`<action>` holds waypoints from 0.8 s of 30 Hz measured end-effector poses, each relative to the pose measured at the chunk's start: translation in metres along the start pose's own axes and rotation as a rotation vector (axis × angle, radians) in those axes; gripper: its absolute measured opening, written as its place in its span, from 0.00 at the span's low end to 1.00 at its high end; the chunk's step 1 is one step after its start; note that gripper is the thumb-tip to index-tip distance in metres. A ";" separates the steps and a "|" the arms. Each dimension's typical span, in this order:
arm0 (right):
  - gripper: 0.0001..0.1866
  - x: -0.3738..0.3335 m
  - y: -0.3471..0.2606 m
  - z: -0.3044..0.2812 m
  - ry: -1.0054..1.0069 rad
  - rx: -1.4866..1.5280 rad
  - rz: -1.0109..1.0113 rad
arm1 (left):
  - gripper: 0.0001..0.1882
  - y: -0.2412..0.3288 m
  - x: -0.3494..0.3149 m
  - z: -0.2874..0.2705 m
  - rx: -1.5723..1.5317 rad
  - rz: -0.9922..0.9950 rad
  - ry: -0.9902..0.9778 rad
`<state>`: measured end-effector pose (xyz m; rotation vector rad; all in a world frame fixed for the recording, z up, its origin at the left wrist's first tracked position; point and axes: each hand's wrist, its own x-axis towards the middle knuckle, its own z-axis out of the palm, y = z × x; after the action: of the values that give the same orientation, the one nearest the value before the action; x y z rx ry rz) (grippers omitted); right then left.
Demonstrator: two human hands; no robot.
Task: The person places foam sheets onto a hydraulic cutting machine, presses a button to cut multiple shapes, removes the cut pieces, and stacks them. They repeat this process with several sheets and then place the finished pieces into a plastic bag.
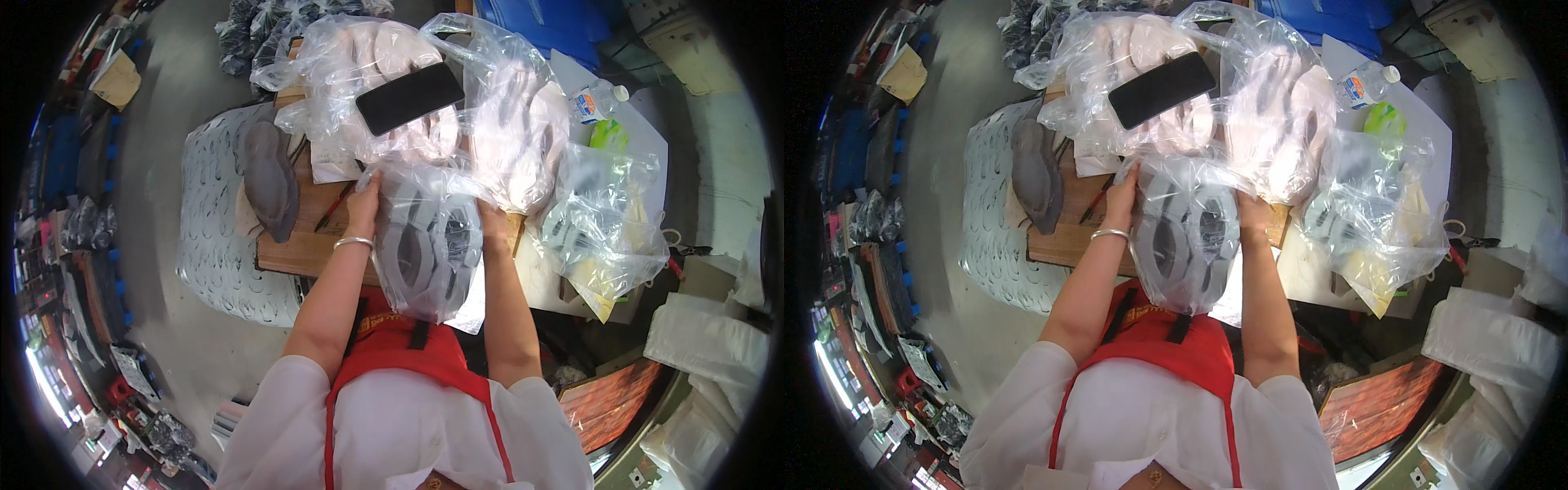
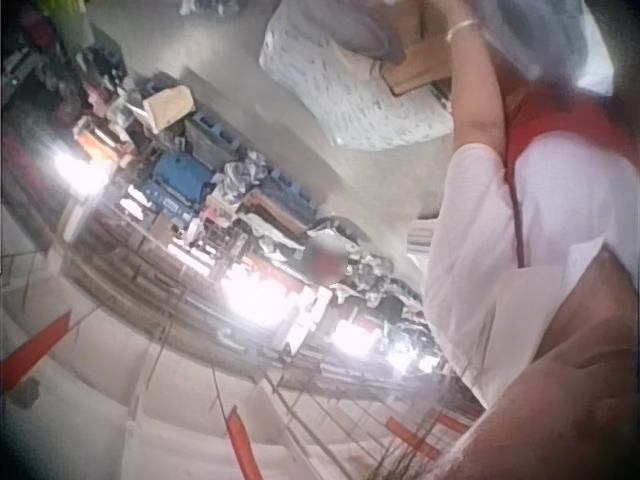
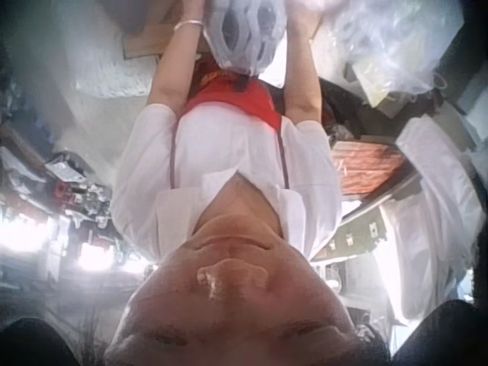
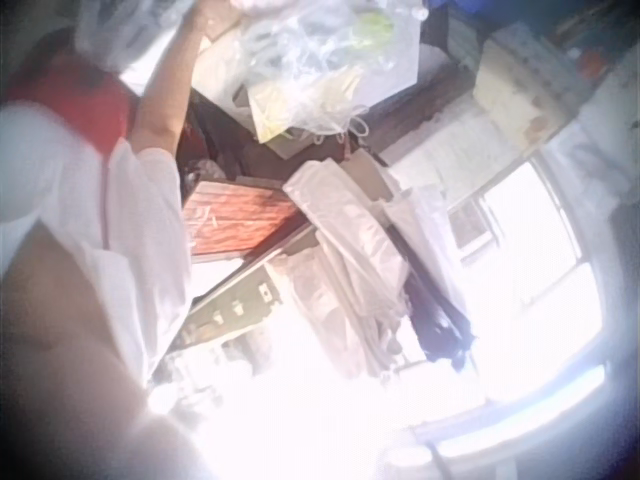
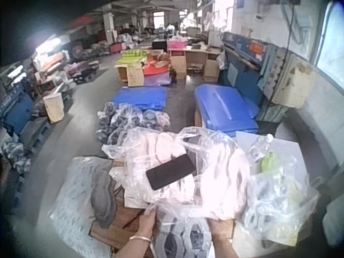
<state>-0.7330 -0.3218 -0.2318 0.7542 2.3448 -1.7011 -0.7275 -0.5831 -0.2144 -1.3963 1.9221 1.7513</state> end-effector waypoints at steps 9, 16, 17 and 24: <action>0.15 -0.048 0.019 -0.026 -0.172 0.259 0.015 | 0.27 -0.030 0.006 -0.043 0.395 0.457 -0.309; 0.12 -0.053 0.052 -0.055 -0.333 -0.382 -0.107 | 0.22 -0.038 -0.012 -0.058 0.297 0.250 -0.561; 0.12 -0.050 0.057 -0.059 -0.341 -0.511 -0.387 | 0.21 -0.039 -0.017 -0.053 0.259 0.447 -0.472; 0.13 -0.050 0.057 -0.023 0.012 -0.328 0.034 | 0.19 -0.042 -0.031 -0.011 0.372 0.434 -0.165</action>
<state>-0.6590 -0.3022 -0.2523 0.7378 2.5131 -1.2536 -0.6759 -0.5716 -0.2188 -0.7265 2.4220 1.4890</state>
